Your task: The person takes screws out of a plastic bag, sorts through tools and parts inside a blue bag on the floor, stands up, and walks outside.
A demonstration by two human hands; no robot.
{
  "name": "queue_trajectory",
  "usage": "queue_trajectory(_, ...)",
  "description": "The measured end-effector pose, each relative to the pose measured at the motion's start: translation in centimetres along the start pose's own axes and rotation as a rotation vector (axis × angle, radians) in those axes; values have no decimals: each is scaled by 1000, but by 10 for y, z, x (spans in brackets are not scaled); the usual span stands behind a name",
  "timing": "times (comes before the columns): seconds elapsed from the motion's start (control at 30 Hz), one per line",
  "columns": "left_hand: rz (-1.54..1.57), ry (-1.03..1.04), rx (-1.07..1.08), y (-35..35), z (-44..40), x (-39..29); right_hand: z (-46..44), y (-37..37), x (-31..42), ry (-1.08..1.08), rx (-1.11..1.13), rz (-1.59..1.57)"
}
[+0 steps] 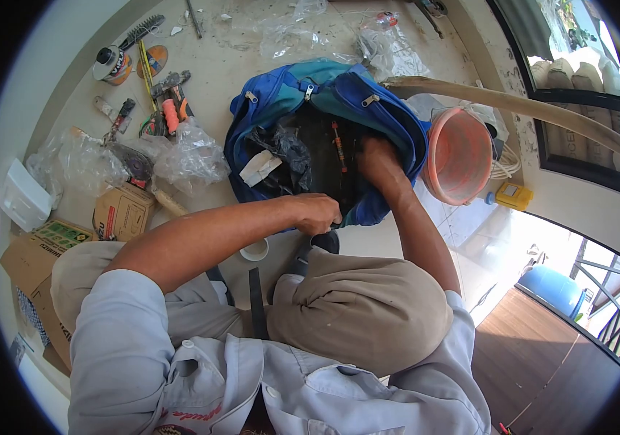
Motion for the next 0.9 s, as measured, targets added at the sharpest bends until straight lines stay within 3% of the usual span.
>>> queue_trajectory(0.1,65,30,-49,-5,4,1,8,-3,2,87,245,260)
queue_trajectory(0.2,27,12,-72,-3,5,0,-3,27,0,60,268,243)
queue_trajectory(0.4,157,-25,-72,-9,12,3,3,17,-18,28,105,96)
queue_trajectory(0.5,144,-33,12,-15,7,9,12,12,-19,-101,-241,68)
queue_trajectory(0.6,200,-14,-96,-7,-1,15,-3,2,-20,94,89,38)
queue_trajectory(0.9,321,-27,-128,3,-6,28,-6,3,-19,18,-68,-13)
Point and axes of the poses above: each hand's wrist, its own z-axis away from the middle knuckle, its own y-axis out of the palm, x = y × z, the point moved 3 cm from there along -z, towards the middle knuckle, and after that the axes turned 8 degrees about z, right-handed, at the moved point
